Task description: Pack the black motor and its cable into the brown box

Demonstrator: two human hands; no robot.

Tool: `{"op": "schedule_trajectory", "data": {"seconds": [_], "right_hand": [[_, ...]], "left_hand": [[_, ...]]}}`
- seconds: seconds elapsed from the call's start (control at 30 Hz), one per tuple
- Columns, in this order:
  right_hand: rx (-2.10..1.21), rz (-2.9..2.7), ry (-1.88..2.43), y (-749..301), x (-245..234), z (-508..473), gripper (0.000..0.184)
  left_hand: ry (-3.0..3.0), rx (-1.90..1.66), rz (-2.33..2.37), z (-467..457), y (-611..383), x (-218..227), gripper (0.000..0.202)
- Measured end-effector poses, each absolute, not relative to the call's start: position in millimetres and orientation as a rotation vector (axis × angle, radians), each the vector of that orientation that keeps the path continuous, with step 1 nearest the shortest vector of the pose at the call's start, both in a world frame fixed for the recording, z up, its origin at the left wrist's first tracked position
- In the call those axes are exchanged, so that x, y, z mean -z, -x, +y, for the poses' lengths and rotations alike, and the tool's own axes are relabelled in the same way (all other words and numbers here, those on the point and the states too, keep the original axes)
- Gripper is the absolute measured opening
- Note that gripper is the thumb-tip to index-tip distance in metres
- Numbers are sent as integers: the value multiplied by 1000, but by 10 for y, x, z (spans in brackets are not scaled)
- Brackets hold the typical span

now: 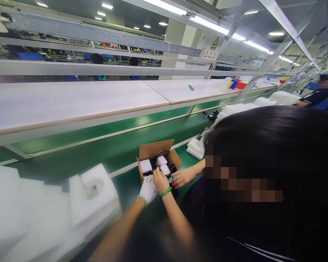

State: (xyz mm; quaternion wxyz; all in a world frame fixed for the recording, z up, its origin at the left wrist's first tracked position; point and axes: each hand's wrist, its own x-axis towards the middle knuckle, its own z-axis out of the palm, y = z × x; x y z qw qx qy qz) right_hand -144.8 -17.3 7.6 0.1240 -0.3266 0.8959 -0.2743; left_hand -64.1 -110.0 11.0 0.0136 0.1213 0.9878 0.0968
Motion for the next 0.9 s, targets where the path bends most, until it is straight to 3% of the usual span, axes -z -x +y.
{"op": "schedule_trajectory", "data": {"seconds": [0.07,0.13,0.2,0.27,0.37,0.47,0.67,0.9], "right_hand": [[1237,2438,841,1009,215,102,79],[1724,2131,651,650,513,430,83],[2185,1621,189,422,728,743,75],[2400,907,-429,314,789,967,66],[2420,90,-863,295,591,1029,45],[2349,-249,-753,399,214,770,24],[2201,-658,-441,867,-395,10,26],[1821,-1282,-573,1503,-603,-341,23]], "left_hand": [[-383,-343,3100,-1134,604,-93,64],[-410,-381,3127,-1171,578,-64,67],[-427,-391,3135,-1209,572,-35,71],[-434,-414,3127,-1245,584,-18,73],[-424,-513,3114,-1299,610,-23,69],[-431,-672,3200,-1353,588,-40,60],[-228,-997,3586,-1444,323,-23,34],[67,-968,3656,-1530,122,1,35]]}}
